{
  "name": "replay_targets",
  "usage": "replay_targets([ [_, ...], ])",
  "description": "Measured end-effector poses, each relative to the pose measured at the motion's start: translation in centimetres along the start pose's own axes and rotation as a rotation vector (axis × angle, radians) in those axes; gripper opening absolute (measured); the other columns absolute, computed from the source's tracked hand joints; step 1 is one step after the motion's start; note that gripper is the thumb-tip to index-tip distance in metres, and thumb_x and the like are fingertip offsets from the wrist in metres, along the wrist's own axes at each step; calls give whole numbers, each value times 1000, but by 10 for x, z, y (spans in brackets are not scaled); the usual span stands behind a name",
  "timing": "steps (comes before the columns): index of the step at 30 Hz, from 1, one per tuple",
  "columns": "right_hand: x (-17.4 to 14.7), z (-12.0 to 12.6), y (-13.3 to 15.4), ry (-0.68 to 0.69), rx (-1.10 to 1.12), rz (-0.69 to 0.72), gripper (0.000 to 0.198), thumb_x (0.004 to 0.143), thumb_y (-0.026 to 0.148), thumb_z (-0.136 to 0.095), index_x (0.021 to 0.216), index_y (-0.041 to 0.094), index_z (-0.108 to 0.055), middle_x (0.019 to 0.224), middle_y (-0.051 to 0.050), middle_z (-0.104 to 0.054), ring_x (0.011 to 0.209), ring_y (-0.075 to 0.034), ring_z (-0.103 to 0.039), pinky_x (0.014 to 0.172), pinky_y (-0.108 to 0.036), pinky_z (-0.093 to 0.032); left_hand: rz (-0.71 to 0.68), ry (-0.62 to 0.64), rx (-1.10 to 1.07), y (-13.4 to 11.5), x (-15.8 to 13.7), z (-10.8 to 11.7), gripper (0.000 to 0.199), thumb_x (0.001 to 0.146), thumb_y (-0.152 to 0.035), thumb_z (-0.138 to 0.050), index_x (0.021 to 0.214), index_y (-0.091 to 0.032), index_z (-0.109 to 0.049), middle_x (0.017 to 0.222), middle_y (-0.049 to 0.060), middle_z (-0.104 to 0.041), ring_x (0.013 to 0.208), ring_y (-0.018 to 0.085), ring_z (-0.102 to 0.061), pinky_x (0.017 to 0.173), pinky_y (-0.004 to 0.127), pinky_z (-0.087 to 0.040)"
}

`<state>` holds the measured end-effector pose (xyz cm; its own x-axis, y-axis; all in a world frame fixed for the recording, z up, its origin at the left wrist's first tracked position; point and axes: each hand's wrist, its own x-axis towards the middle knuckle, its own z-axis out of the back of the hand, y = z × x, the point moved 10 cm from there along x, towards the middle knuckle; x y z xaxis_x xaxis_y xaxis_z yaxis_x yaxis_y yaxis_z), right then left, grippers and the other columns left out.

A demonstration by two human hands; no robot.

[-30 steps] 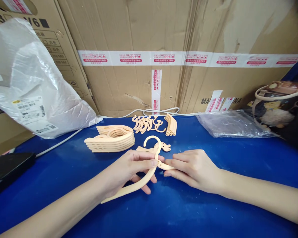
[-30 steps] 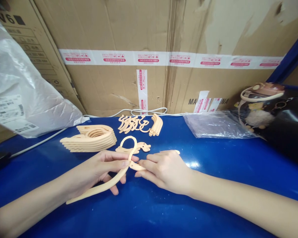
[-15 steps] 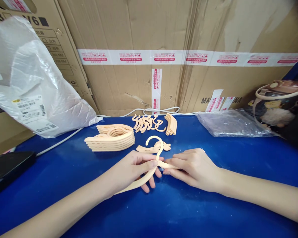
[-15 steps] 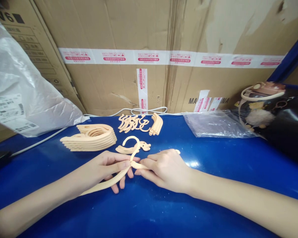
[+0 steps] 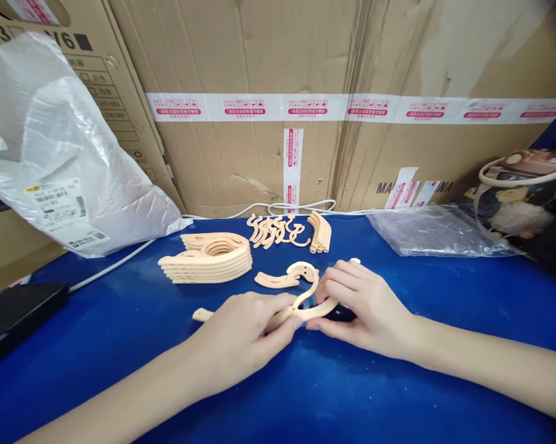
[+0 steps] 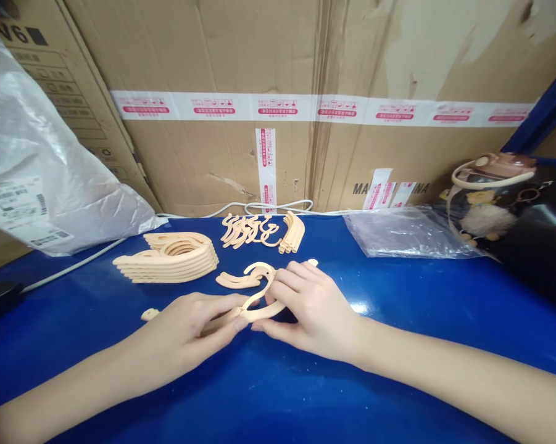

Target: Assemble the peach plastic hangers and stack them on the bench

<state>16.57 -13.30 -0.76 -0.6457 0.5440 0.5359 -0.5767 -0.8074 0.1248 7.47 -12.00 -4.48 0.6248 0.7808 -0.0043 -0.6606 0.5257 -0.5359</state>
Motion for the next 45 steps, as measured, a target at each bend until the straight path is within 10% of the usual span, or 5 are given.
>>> replay_targets([
  [11,-2,15,-4,-129,-112,-51,33,83,51,-61,90,18,-59,97,-8,-62,90,-23,-51,74,-36,-36,-31,-42,38,-3,-1,4,35,94,-38,-41,65,-19,-41,61,-3,-44,54,12,-39,52,24,-21],
  [26,1,-1,-9,39,213,-81,18,95,31,-46,97,19,-60,91,-3,-63,82,-18,-53,75,-33,-36,-223,-11,176,-23,-7,0,25,98,-36,-40,104,-18,-58,92,4,-69,74,18,-64,57,25,-35],
  [33,-10,-4,-62,-97,439,-461,8,93,23,-46,89,21,-54,84,1,-56,80,-16,-52,72,-30,-40,-347,14,363,-36,-11,-13,27,97,-32,-39,101,-17,-60,86,5,-65,78,20,-58,61,29,-38],
  [41,-16,-13,-84,-123,439,-507,16,85,11,-42,90,21,-53,90,-2,-58,86,-19,-53,80,-36,-40,-307,-161,262,-19,1,6,24,97,-28,-45,117,-24,-57,128,5,-53,121,23,-45,100,39,-39],
  [45,-12,-15,-83,-90,393,-462,21,85,6,-39,87,21,-53,89,-2,-59,88,-19,-53,81,-36,-39,-216,-105,274,-7,4,-1,62,94,-49,-45,146,-24,-24,153,8,-29,139,26,-27,112,49,-27],
])
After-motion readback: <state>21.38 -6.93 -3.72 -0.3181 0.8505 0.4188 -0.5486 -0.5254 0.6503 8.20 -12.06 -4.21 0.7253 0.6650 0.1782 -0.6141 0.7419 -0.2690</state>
